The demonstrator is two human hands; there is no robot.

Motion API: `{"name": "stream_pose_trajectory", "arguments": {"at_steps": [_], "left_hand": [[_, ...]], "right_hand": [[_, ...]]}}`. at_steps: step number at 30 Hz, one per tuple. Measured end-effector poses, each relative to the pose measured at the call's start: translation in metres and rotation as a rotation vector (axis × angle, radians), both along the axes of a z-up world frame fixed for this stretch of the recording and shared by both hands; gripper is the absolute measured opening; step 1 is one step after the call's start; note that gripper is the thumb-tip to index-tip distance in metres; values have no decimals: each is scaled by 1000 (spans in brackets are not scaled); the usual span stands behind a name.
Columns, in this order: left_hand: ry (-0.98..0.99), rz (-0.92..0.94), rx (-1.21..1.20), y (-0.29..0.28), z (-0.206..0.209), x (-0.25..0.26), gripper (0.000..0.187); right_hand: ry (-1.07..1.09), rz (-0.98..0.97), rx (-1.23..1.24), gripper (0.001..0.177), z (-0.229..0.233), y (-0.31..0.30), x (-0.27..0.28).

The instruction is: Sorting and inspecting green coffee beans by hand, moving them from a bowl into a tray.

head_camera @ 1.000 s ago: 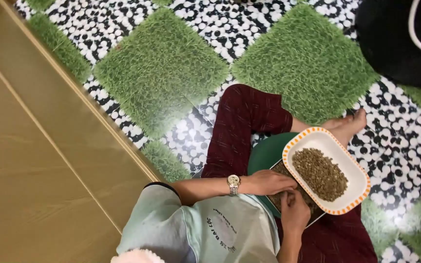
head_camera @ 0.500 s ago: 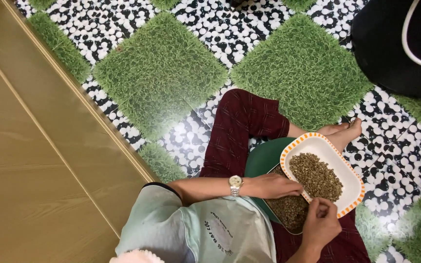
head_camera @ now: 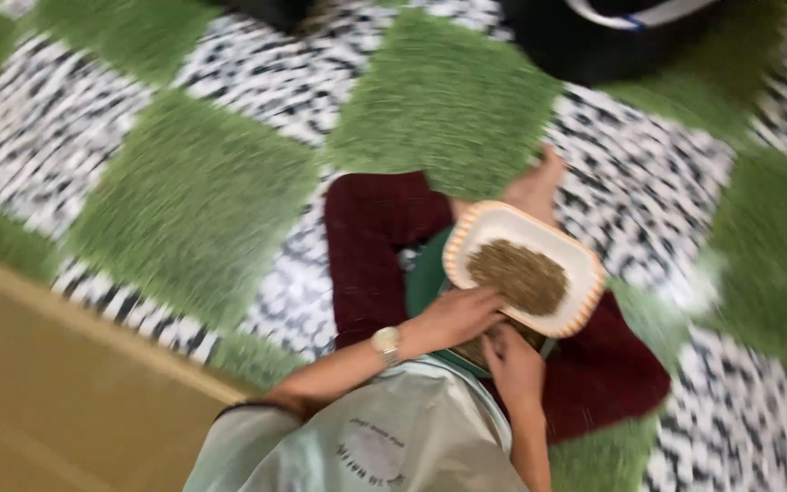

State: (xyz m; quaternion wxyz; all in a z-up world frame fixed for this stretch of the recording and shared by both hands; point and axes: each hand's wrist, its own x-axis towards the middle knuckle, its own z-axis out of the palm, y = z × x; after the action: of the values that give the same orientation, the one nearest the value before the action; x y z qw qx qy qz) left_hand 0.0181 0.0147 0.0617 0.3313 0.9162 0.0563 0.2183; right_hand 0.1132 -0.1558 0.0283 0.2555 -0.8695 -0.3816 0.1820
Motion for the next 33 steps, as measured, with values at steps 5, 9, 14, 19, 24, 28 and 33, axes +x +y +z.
{"name": "stream_pose_trajectory", "arguments": {"at_steps": [5,9,14,19,24,28,33], "left_hand": [[263,30,160,-21,-70,-24,26],[493,-10,203,-20,-79,-17,32],[513,0,111,-16,-81,-11,27],[462,35,90,-13,-72,-12,18],[376,46,55,-14,-54,-11,16],[338,41,49,-14,-54,-11,17],[276,37,3,-14,-48,-12,17]], "right_hand": [[-12,59,-95,43,8,11,0],[-90,106,-168,46,-16,16,2],[-97,131,-92,37,-9,18,1],[-86,162,-65,32,-12,19,0],[-56,148,-46,29,-3,19,-1],[-48,153,-18,27,-8,16,1],[-36,144,-2,26,-9,16,0]]}}
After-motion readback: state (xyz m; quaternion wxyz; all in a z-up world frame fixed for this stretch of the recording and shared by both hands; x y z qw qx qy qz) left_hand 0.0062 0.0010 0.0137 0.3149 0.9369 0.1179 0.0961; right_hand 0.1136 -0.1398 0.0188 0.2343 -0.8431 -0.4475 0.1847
